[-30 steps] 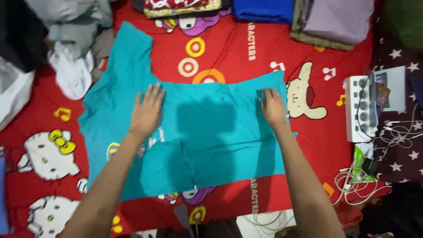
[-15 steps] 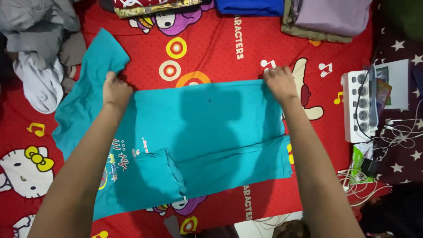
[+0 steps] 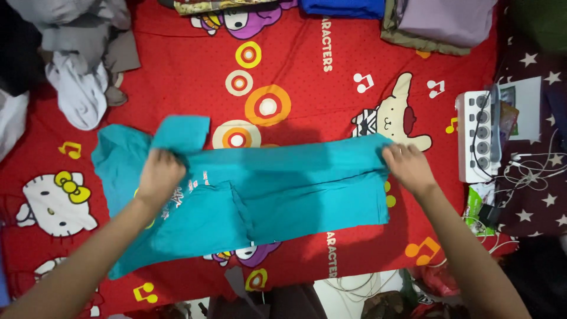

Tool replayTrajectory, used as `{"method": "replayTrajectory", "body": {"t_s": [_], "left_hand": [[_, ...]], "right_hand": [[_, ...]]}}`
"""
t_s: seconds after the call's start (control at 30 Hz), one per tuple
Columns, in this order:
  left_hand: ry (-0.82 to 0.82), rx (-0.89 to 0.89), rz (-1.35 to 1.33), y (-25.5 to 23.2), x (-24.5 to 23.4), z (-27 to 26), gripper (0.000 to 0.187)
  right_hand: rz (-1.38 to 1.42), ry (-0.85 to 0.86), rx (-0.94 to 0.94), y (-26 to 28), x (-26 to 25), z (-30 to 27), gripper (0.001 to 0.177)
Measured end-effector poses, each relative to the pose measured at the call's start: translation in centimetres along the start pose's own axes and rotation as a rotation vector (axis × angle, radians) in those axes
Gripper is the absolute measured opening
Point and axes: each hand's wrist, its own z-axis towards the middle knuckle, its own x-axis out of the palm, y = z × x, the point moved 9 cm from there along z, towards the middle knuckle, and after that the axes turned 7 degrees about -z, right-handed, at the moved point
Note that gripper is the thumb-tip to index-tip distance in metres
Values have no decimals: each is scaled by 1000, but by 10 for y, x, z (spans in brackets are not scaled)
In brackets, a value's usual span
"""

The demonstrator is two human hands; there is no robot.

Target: The person folds several garments on a bed, including a floral-patterned cloth, a black long-sleeved shirt, a teal t-shirt, and gray shorts. Each item is smoothed, folded into a compact rectangle, and placed in a growing stack on the bed.

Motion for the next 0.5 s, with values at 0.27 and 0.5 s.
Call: {"method": "replayTrajectory", "body": {"t_s": [0.27,0.5], "left_hand": [[-41,80,-266,-100,12,-103,12],[-57,11,-290,-127,39,-120,16]], "right_hand": [[102,172,-57,90,24,-106,7],[59,765,-54,168,102,-131,29]]}}
